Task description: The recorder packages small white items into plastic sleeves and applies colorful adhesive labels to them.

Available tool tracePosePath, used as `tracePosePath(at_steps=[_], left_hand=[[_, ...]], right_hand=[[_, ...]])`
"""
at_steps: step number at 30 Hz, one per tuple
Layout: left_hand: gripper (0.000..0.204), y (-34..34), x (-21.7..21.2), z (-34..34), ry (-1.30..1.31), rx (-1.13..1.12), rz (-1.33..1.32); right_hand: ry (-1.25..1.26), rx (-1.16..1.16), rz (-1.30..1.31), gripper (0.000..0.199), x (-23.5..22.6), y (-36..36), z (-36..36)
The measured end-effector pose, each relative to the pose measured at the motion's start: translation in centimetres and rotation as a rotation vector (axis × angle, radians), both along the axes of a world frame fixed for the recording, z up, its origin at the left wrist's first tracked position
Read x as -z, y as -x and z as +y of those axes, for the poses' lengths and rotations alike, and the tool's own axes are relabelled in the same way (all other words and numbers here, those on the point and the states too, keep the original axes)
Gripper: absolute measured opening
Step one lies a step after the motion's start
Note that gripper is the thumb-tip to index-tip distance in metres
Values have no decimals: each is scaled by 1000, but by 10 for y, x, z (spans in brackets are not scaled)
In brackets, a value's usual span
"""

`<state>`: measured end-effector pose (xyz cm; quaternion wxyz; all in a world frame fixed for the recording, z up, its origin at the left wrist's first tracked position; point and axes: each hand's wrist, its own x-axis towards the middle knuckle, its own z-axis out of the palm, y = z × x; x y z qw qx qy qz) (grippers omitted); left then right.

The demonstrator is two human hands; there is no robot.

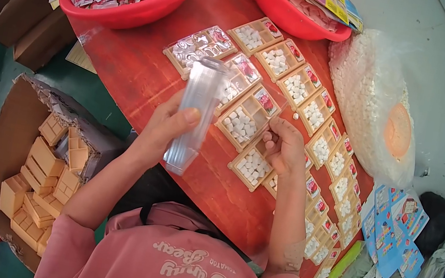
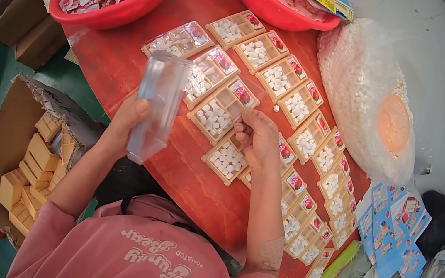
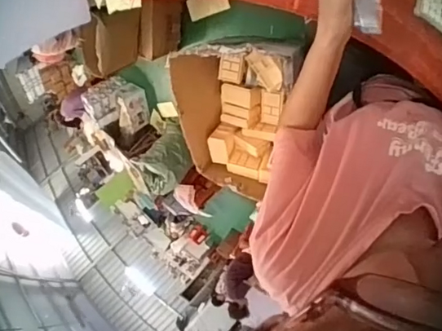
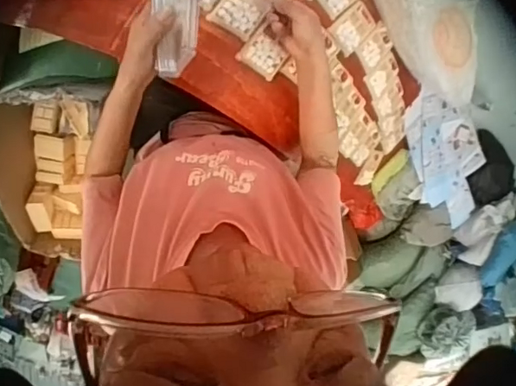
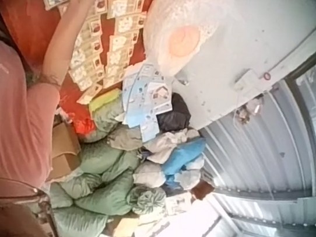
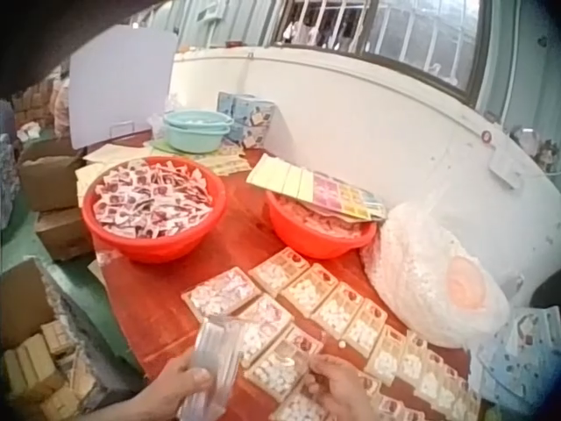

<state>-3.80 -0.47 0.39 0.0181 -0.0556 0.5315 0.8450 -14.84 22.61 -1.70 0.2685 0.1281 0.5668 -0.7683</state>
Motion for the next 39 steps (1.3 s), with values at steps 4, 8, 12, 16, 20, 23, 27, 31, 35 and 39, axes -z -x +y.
tracePosePath(at_steps=[4, 8, 12, 16, 20, 23, 27, 31, 35, 39], left_hand=[[57, 14, 3, 5, -20, 149, -20], [64, 20, 6, 16, 58, 217, -43], [68, 19, 6, 16, 80, 199, -52], [68, 20, 6, 16, 85, 208, -59], [65, 17, 5, 15, 69, 200, -65], [62, 9, 10, 11, 32, 170, -82], [59, -1, 17, 14, -105, 110, -106], [67, -16, 18, 23, -176, 116, -138], [74, -35, 25, 30, -202, 144, -171], [80, -45, 23, 47, -162, 93, -126]], right_hand=[[-132, -35, 40, 7, -5, -2, -2], [-614, -111, 234, 10, -20, -8, -6], [-1282, -310, 739, 23, -23, -3, -7], [-1311, -329, 1288, 37, -8, 10, -15], [-1426, -777, 1085, 58, 11, 9, -20], [-1568, -764, 1147, 60, 18, 3, -24], [-1566, -718, 1138, 63, 24, 5, -27], [-1582, -509, 1321, 56, 17, -3, -20], [-811, -345, 1109, 33, -31, -48, -31], [-99, -532, 273, 19, -51, -101, -33]])
